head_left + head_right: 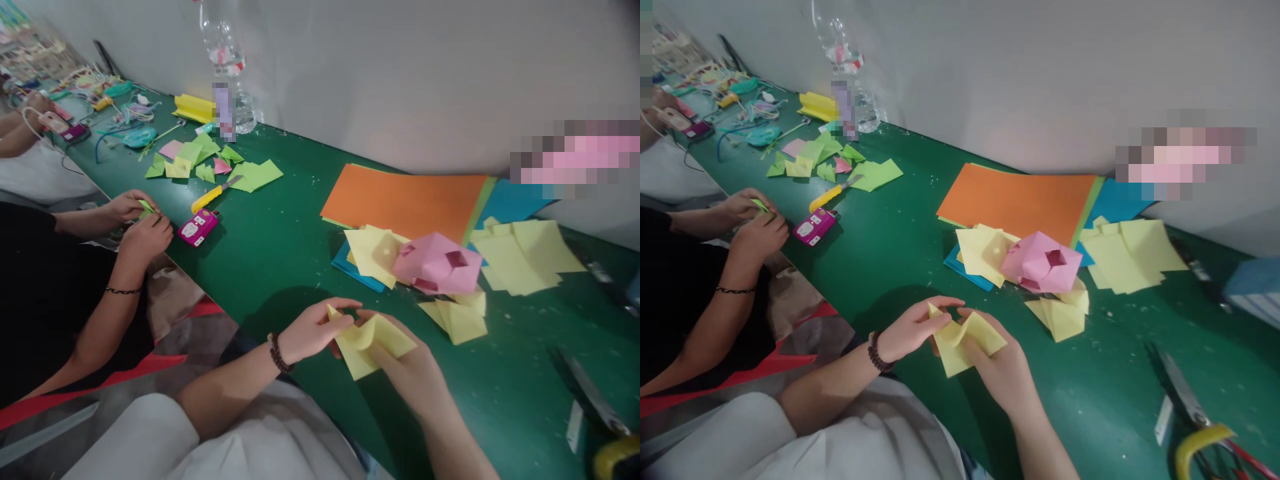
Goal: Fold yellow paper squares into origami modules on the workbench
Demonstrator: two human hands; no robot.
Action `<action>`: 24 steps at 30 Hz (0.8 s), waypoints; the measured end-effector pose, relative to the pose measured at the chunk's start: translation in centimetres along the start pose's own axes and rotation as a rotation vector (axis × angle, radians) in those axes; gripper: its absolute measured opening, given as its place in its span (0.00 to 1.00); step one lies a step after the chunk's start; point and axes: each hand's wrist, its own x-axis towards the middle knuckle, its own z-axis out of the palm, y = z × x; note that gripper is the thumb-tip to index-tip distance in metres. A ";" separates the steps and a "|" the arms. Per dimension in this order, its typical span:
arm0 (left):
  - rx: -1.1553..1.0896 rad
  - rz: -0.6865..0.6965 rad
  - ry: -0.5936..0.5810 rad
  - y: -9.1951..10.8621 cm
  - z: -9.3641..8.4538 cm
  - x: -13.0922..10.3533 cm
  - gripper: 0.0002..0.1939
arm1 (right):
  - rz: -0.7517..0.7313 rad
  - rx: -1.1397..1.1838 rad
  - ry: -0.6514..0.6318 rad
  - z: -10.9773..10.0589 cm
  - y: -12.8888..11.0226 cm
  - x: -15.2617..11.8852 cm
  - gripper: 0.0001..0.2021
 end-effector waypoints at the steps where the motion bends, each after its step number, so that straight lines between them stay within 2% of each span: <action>1: 0.011 0.004 0.011 0.0 0.0 0.0 0.24 | 0.024 0.010 0.011 0.0 -0.4 -0.1 0.17; 4: 0.067 0.024 0.020 -0.2 0.0 -0.1 0.22 | 0.075 0.034 0.038 0.0 -1.4 -0.4 0.17; 9: 0.072 0.075 -0.017 -0.5 0.2 -0.2 0.21 | 0.030 -0.020 0.158 0.3 -2.2 -0.2 0.16; 14: 0.019 0.148 0.017 -0.6 0.5 -0.4 0.18 | 0.000 -0.043 0.290 0.7 -2.3 0.0 0.15; 18: 0.086 0.201 0.059 -0.7 0.7 -0.4 0.15 | 0.000 -0.033 0.310 0.8 -1.8 0.3 0.17; 24: 0.198 0.192 0.123 -0.2 1.2 -0.9 0.29 | -0.042 -0.153 0.330 1.3 -1.0 0.5 0.17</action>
